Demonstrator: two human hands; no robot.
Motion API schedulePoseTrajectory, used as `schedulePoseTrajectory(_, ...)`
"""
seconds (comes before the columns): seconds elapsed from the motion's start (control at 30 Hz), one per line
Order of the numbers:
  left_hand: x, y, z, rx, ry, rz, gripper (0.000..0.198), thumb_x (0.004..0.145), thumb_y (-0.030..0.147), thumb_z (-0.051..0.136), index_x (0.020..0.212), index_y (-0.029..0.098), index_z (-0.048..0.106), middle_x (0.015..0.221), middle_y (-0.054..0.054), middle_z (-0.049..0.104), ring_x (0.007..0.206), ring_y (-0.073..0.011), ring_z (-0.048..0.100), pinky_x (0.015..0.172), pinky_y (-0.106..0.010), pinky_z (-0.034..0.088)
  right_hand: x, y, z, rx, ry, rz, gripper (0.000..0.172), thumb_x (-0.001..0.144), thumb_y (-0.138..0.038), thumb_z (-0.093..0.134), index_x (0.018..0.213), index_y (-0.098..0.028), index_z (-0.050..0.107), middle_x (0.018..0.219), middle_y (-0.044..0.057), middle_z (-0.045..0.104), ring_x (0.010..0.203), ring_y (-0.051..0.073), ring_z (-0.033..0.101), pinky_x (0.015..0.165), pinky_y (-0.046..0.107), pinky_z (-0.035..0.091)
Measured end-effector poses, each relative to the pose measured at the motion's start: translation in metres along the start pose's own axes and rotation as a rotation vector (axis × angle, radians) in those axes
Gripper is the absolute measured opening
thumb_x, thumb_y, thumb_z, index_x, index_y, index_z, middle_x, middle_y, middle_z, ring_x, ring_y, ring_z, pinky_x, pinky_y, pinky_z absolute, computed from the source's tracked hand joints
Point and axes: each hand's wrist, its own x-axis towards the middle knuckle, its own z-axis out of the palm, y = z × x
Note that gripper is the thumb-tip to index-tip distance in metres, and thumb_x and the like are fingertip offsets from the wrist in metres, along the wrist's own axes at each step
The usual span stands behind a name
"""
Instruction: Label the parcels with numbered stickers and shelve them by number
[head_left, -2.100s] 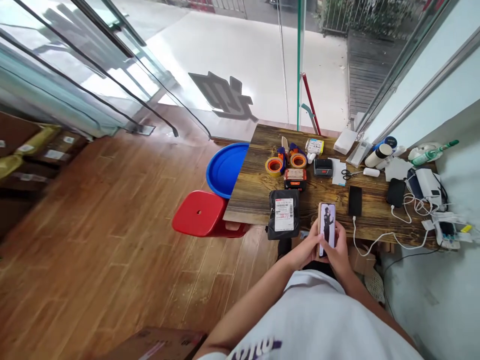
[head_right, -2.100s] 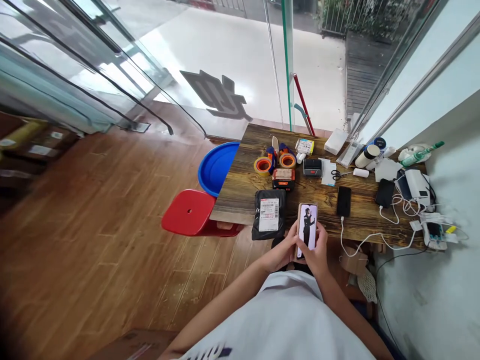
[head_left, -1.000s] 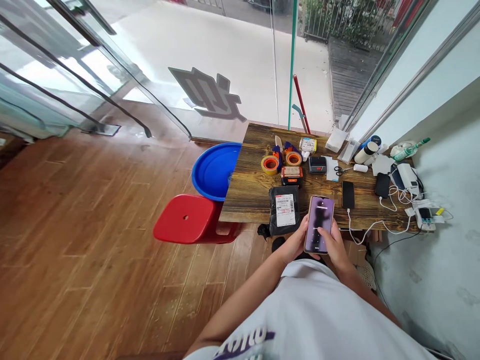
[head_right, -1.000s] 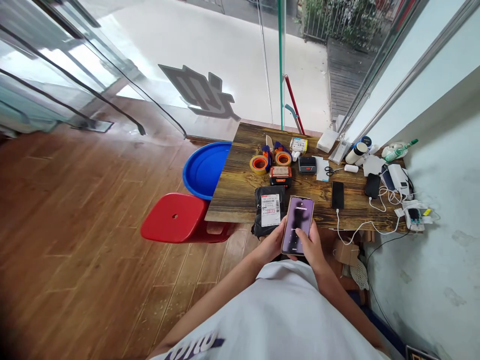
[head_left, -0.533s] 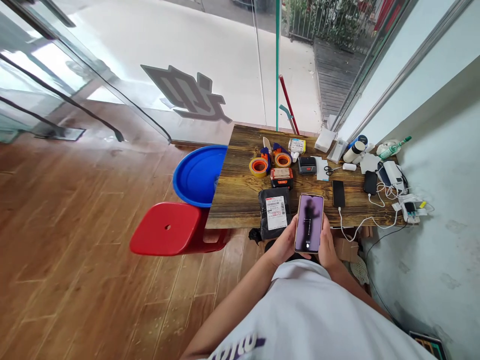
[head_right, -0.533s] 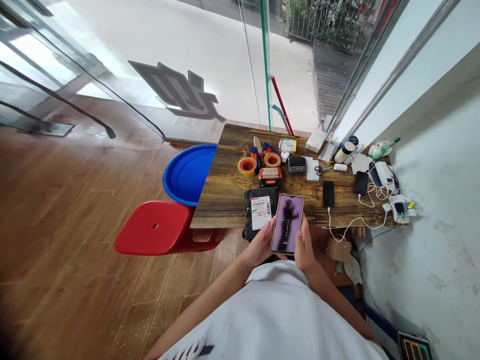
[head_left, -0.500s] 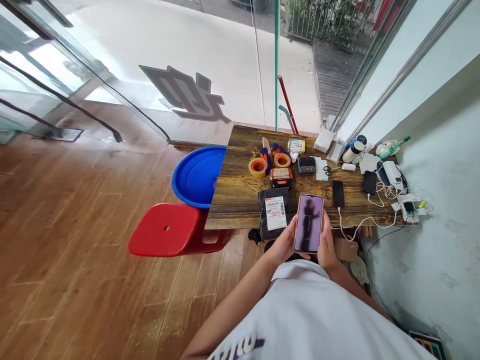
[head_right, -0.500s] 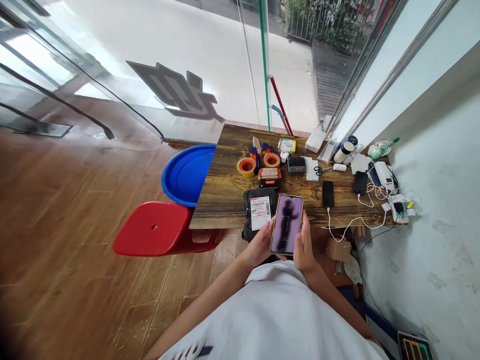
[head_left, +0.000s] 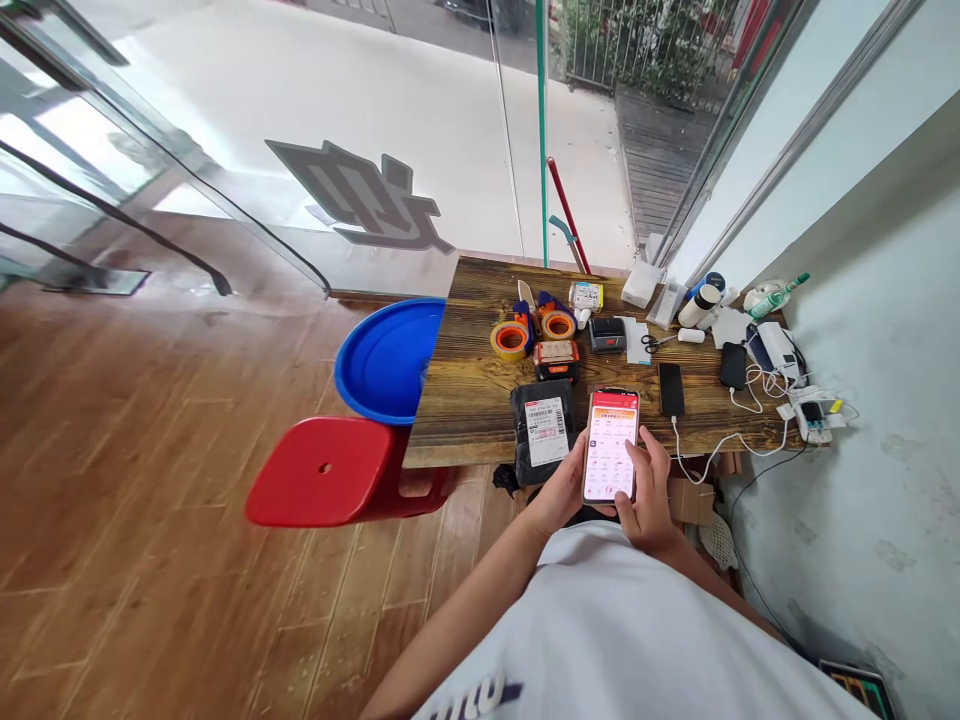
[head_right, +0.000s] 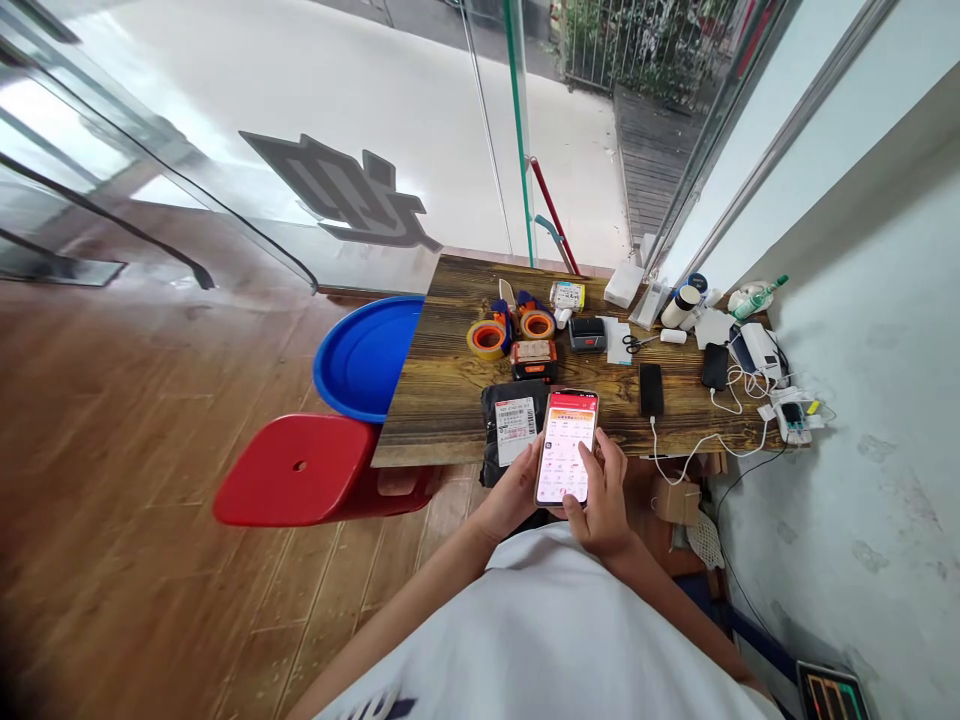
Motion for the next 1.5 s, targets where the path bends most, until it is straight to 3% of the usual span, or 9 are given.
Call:
schedulePoseTrajectory(0.2,0.000,0.008,0.013,0.063,0.072,0.096,0.067,0.091,0.062,0.053,0.147,0.027,0.046,0.140,-0.007,0.059,0.134,-0.0303,0.048,0.108,-0.042,0.041,0.005,-0.002,-0.002,-0.086,-0.033,-0.021,0.058,0.098,-0.045,0.030,0.155,-0.034,0.025,0.161,0.009,0.010,0.139,0.038,0.026,0.108,0.063,0.029)
schedulePoseTrajectory(0.33,-0.001,0.006,0.008,0.073,0.038,0.015,0.069,0.092,0.063,0.049,0.151,0.031,0.037,0.143,-0.009,0.056,0.121,-0.0325,0.058,0.078,-0.038,0.058,0.012,-0.003,-0.005,-0.093,-0.003,0.005,0.058,0.098,-0.044,0.031,0.155,-0.033,0.027,0.160,0.010,0.012,0.138,0.039,0.027,0.109,0.064,0.026)
schedulePoseTrajectory(0.43,-0.002,0.005,0.003,0.075,-0.012,-0.034,0.069,0.093,0.063,0.047,0.153,0.035,0.031,0.146,-0.010,0.053,0.105,-0.0325,0.066,0.054,-0.032,0.059,0.018,0.000,-0.009,-0.070,0.007,0.074,0.058,0.099,-0.045,0.030,0.156,-0.032,0.025,0.159,0.012,0.014,0.138,0.037,0.028,0.107,0.062,0.030)
schedulePoseTrajectory(0.57,-0.002,0.003,0.000,0.062,-0.034,-0.018,0.069,0.093,0.061,0.049,0.154,0.036,0.030,0.148,-0.012,0.050,0.096,-0.0304,0.070,0.050,-0.032,0.060,0.030,0.006,-0.013,-0.069,0.016,0.103,0.056,0.100,-0.048,0.026,0.155,-0.033,0.028,0.159,0.011,0.016,0.136,0.035,0.030,0.106,0.059,0.034)
schedulePoseTrajectory(0.8,-0.001,0.000,0.001,0.086,-0.032,-0.030,0.070,0.092,0.062,0.051,0.154,0.039,0.029,0.152,-0.011,0.046,0.101,-0.0308,0.069,0.051,-0.030,0.061,0.049,0.009,-0.012,-0.094,0.012,0.115,0.050,0.100,-0.050,0.030,0.146,-0.036,0.046,0.163,0.006,0.013,0.144,0.036,0.024,0.114,0.063,0.023)
schedulePoseTrajectory(0.97,-0.001,-0.002,-0.002,0.058,-0.070,-0.020,0.073,0.089,0.066,0.052,0.154,0.040,0.030,0.155,-0.011,0.042,0.099,-0.0296,0.069,0.051,-0.029,0.060,0.032,0.011,-0.001,0.319,0.077,0.392,0.070,0.095,-0.061,0.040,0.156,-0.029,0.025,0.160,0.011,0.030,0.144,0.030,0.034,0.114,0.055,0.032)
schedulePoseTrajectory(1.17,-0.005,-0.001,-0.002,0.037,-0.073,-0.017,0.065,0.093,0.061,0.049,0.152,0.039,0.033,0.152,-0.010,0.046,0.105,-0.0299,0.066,0.055,-0.029,0.060,0.001,0.015,0.019,0.928,0.019,0.942,0.065,0.084,-0.071,0.055,0.128,-0.024,0.060,0.131,0.009,0.066,0.123,0.029,0.060,0.102,0.044,0.050)
schedulePoseTrajectory(1.33,-0.003,-0.003,-0.005,-0.018,-0.085,-0.023,0.060,0.093,0.046,0.056,0.150,0.038,0.037,0.148,-0.008,0.049,0.106,-0.0289,0.066,0.055,-0.028,0.061,-0.003,0.016,0.021,1.001,0.045,0.958,0.064,0.083,-0.068,0.057,0.130,-0.023,0.057,0.130,0.010,0.067,0.119,0.029,0.064,0.098,0.046,0.054)
schedulePoseTrajectory(1.5,0.000,-0.007,-0.010,-0.066,-0.080,-0.056,0.074,0.081,0.027,0.057,0.150,0.036,0.034,0.147,-0.009,0.049,0.098,-0.0295,0.068,0.052,-0.035,0.062,0.004,0.011,0.012,0.998,-0.030,0.918,0.056,0.085,-0.052,0.060,0.134,-0.026,0.052,0.129,0.009,0.068,0.113,0.029,0.067,0.090,0.045,0.058)
